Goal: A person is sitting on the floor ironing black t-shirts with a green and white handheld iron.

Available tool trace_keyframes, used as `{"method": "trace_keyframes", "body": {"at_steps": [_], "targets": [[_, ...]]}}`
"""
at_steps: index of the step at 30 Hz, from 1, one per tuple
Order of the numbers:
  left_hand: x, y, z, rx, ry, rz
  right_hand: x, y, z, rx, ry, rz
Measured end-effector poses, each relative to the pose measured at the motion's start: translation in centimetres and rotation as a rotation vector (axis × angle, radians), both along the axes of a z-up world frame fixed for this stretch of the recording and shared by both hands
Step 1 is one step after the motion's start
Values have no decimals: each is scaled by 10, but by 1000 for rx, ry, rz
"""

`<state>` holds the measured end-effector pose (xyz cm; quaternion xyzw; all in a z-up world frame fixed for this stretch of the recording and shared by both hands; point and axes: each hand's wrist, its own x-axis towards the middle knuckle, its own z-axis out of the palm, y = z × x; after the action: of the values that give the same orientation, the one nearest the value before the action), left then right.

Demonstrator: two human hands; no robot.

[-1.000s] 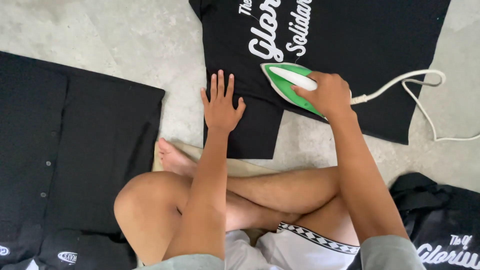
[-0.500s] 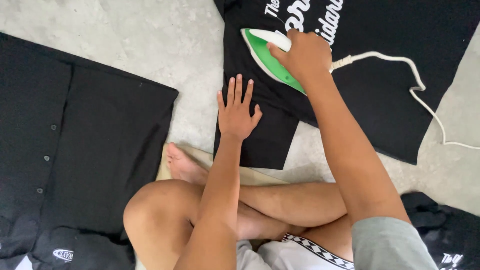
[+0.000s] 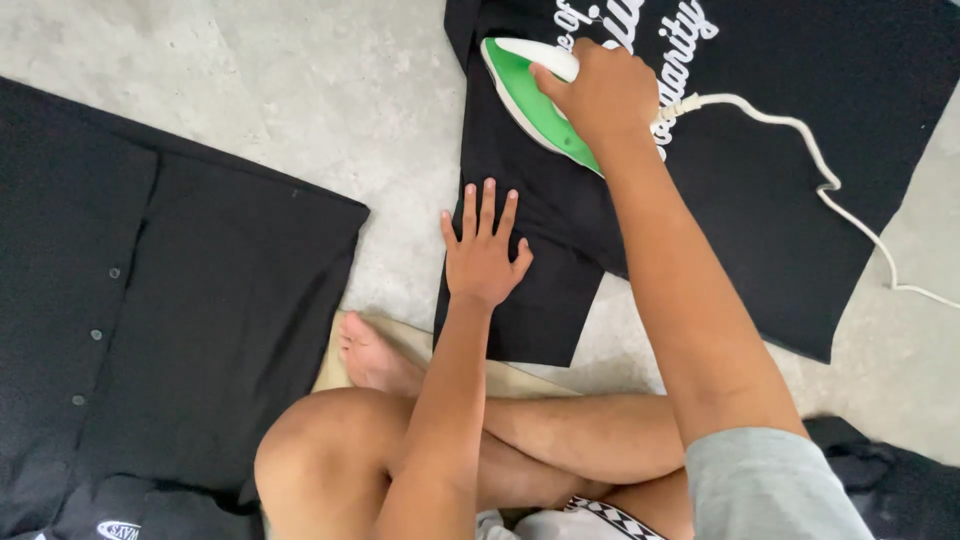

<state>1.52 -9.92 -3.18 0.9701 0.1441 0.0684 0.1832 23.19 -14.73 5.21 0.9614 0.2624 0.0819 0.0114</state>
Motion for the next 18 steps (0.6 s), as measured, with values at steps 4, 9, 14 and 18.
{"method": "trace_keyframes", "body": {"at_steps": [4, 9, 14, 18], "targets": [[0, 1, 3, -27, -49, 15, 7, -7, 0, -29, -23, 97], [1, 2, 2, -37, -5, -1, 12, -4, 1, -33, -53, 51], [-1, 0, 5, -20, -61, -6, 17, -10, -2, -32, -77, 93], [-3, 2, 5, -38, -170, -69, 22, -11, -6, -17, -130, 132]]}}
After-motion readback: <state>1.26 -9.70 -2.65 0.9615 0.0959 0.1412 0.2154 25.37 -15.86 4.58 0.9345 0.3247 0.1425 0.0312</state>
